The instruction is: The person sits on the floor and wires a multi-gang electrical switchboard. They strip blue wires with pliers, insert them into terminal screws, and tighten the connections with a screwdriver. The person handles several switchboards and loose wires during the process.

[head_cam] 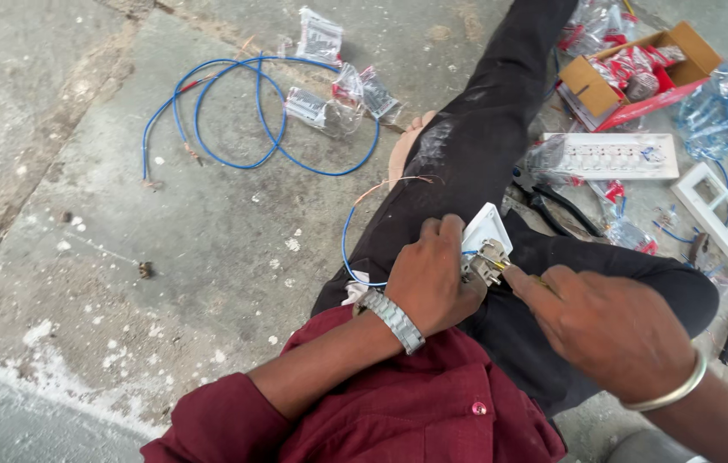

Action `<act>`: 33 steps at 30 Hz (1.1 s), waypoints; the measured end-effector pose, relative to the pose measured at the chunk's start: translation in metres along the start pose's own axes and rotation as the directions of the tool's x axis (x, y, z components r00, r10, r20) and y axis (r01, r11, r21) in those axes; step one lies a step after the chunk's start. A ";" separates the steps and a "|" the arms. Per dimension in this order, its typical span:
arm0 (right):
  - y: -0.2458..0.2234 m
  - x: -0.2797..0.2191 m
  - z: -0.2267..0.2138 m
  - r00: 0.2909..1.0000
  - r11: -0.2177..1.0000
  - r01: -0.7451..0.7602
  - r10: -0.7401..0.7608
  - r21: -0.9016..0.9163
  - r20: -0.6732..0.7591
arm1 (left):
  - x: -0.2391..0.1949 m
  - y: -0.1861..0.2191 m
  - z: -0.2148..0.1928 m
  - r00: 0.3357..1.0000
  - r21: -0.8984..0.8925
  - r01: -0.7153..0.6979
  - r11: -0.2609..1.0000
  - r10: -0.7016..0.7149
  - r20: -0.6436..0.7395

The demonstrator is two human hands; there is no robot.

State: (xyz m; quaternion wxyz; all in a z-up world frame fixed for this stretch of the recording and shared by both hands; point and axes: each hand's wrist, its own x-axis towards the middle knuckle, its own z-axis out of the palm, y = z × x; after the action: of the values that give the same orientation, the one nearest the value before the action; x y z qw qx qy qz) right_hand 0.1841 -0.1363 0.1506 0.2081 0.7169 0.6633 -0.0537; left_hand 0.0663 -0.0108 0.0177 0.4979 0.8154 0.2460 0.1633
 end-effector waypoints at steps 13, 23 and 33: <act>0.005 -0.018 0.045 0.994 0.999 -0.047 0.047 0.001 -0.095 | 0.009 0.003 0.028 1.000 0.036 -0.011 0.999 0.010 0.024; 0.012 -0.020 0.062 0.840 0.320 -0.463 0.455 0.826 0.295 | 0.005 0.000 0.032 0.990 0.059 -0.138 0.989 0.135 0.045; -0.002 -0.013 0.044 0.960 0.977 -0.128 0.165 0.171 -0.225 | 0.009 0.001 0.026 0.999 0.056 -0.049 0.997 0.049 0.007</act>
State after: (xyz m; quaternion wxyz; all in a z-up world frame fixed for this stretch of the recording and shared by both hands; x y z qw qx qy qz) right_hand 0.1893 -0.1639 0.1151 0.0744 0.7794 0.6221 -0.0031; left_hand 0.0877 -0.0251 0.0070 0.4713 0.8354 0.2289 0.1663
